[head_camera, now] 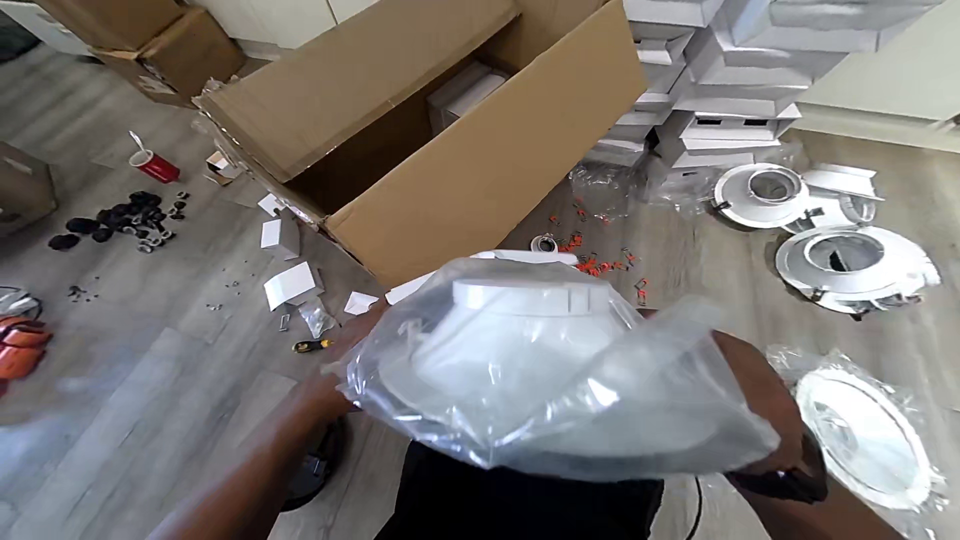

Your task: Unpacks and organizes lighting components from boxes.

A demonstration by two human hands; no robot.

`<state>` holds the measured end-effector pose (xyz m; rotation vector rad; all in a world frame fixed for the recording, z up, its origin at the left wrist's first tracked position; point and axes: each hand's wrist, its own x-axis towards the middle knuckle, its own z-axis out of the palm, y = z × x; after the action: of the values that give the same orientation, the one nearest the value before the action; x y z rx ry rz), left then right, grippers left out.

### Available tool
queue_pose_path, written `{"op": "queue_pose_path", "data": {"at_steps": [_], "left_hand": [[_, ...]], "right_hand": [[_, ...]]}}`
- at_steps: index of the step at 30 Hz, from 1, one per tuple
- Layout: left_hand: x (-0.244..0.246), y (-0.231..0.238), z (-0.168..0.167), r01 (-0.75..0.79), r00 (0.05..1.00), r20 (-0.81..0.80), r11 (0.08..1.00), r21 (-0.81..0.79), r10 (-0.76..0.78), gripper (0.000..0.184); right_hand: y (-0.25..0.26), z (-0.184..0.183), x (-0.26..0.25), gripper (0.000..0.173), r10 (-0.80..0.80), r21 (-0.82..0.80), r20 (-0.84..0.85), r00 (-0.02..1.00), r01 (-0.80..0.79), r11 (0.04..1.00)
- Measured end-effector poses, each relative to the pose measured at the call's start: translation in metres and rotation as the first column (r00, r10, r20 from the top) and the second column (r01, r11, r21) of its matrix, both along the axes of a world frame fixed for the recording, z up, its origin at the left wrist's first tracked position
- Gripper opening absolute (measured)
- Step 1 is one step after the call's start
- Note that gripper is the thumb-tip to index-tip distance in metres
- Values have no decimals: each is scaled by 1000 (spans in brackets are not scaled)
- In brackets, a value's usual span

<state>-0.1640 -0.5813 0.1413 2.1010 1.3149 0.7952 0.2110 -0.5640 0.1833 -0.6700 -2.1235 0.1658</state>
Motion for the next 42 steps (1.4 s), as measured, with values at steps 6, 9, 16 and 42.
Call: {"op": "queue_pose_path", "data": {"at_steps": [6, 9, 16, 42], "left_hand": [[9, 2, -7, 78, 971, 225, 997, 23, -81, 59], [11, 6, -22, 168, 934, 318, 986, 7, -161, 47], [11, 3, -24, 159, 929, 358, 977, -143, -99, 39], [10, 2, -34, 43, 988, 137, 980, 194, -70, 46]], "right_hand": [[26, 26, 13, 12, -24, 114, 365, 931, -19, 993], [29, 50, -6, 8, 1, 92, 535, 845, -59, 994], [31, 50, -65, 6, 82, 3, 687, 722, -115, 993], [13, -79, 10, 39, -123, -489, -202, 972, 9, 872]]}}
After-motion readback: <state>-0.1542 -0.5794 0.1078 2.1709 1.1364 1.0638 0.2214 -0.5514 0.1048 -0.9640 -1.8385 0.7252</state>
